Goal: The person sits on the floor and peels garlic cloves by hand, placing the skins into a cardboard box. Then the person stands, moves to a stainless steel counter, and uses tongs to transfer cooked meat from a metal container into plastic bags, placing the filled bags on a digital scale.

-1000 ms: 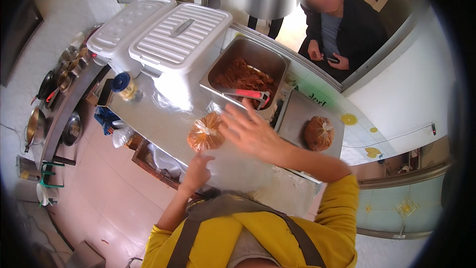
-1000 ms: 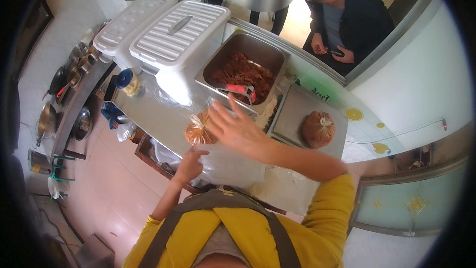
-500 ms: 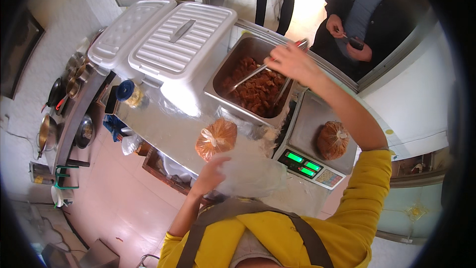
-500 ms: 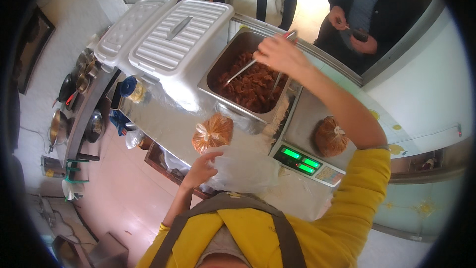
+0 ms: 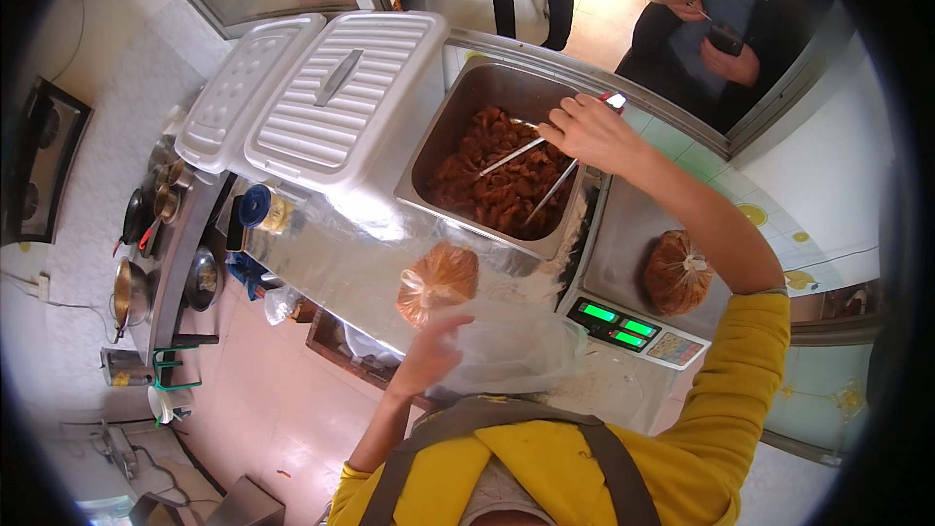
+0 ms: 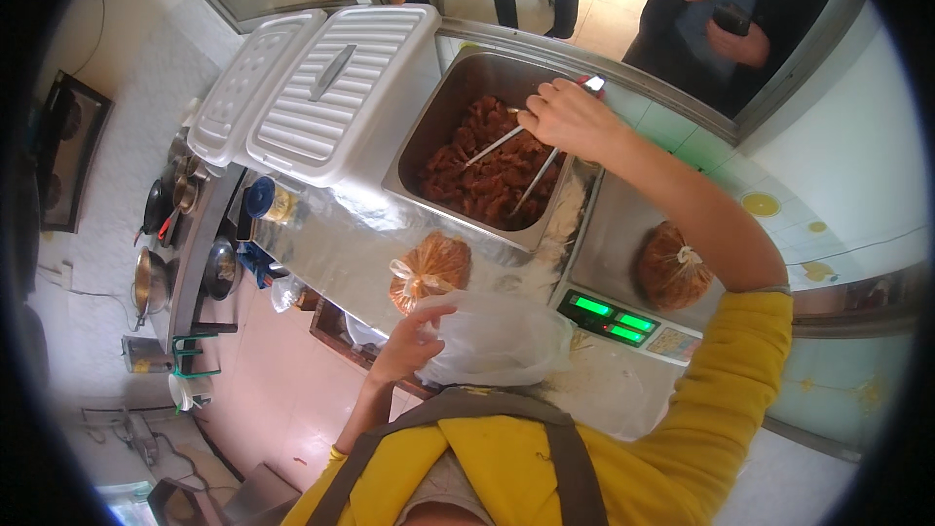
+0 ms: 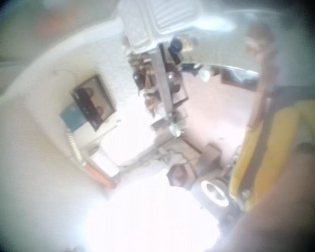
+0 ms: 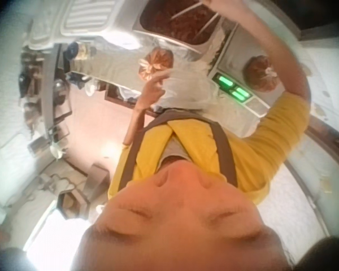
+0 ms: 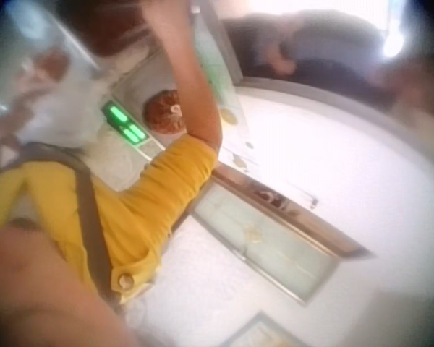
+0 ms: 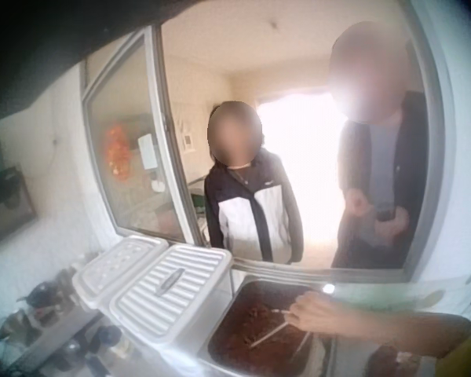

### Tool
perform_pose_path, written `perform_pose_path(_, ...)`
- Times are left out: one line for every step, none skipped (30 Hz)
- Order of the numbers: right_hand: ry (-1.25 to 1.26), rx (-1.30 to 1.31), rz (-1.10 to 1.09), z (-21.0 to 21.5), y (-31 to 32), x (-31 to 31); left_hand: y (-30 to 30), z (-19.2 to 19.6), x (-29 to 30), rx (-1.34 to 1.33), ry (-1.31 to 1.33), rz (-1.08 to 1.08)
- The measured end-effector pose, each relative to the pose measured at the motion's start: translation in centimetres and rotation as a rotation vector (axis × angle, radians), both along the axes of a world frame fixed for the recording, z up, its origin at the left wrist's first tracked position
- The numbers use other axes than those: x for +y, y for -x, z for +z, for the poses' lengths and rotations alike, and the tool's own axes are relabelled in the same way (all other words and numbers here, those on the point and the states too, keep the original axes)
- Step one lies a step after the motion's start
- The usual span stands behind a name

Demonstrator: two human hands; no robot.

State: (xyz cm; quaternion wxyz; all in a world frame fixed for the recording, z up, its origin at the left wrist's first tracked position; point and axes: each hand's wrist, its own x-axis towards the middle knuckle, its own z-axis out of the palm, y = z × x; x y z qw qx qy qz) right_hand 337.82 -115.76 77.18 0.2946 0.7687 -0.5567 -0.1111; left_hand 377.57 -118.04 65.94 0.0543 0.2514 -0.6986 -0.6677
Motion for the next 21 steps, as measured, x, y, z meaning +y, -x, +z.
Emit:
perform_pose_path(-0.021,-0.056,0.000,-0.3,0.5,0.2,0.0,0.1,0.2,0.000,-0.010,-0.001)
perform_pose_path(-0.078,-0.063,-0.029,-0.6,0.8,0.6,-0.1,0.2,0.3,-0.015,-0.035,0.000)
perform_pose_path(-0.125,-0.077,-0.052,-0.9,1.0,1.2,-0.1,0.3,0.4,-0.030,-0.059,0.002)
perform_pose_path(-0.170,-0.089,-0.077,-1.2,1.2,1.7,-0.1,0.5,0.4,-0.061,-0.100,0.007)
perform_pose_path(-0.127,-0.131,-0.042,-1.4,1.2,2.1,0.0,0.7,0.6,-0.092,-0.141,0.013)
perform_pose_path(-0.136,-0.159,-0.073,-1.5,1.2,2.5,0.0,0.9,0.7,-0.094,-0.124,0.009)
perform_pose_path(-0.149,-0.186,-0.110,-1.5,1.1,2.7,0.1,1.1,0.6,-0.096,-0.104,0.006)
perform_pose_path(-0.182,-0.212,-0.160,-1.4,1.1,2.9,0.2,1.3,0.6,-0.091,-0.085,0.003)
perform_pose_path(-0.165,-0.238,-0.163,-1.1,1.0,3.1,0.3,1.5,0.6,-0.096,-0.113,0.014)
perform_pose_path(-0.171,-0.264,-0.182,-0.7,1.0,3.2,0.3,1.7,0.5,-0.097,-0.144,0.021)
perform_pose_path(-0.177,-0.290,-0.204,-0.1,1.1,3.3,0.4,1.8,0.4,-0.088,-0.170,0.030)
perform_pose_path(-0.179,-0.324,-0.226,0.5,1.1,3.5,0.6,1.8,0.3,-0.091,-0.114,0.023)
perform_pose_path(-0.186,-0.357,-0.248,1.1,1.2,3.7,0.8,1.7,0.3,-0.083,-0.057,0.022)
perform_pose_path(-0.171,-0.394,-0.249,1.7,1.2,3.9,1.0,1.5,0.3,-0.045,0.014,0.018)
perform_pose_path(-0.189,-0.409,-0.292,2.2,1.0,4.1,1.2,1.2,0.3,-0.055,0.088,0.030)
perform_pose_path(-0.187,-0.426,-0.312,2.6,0.8,4.4,1.4,0.8,0.3,-0.035,0.174,0.042)
perform_pose_path(-0.184,-0.448,-0.321,3.1,0.6,4.7,1.6,0.4,0.2,-0.033,0.248,0.058)
perform_pose_path(-0.177,-0.451,-0.352,3.4,0.4,5.0,1.8,0.0,0.2,-0.034,0.323,0.075)
perform_pose_path(-0.167,-0.459,-0.371,3.8,0.2,5.3,2.0,-0.5,0.1,-0.055,0.386,0.096)
perform_pose_path(-0.158,-0.468,-0.389,4.1,0.1,5.6,2.1,-0.8,0.0,-0.104,0.434,0.116)
perform_pose_path(-0.145,-0.487,-0.406,4.2,0.0,5.9,2.1,-1.2,-0.1,-0.043,0.441,0.131)
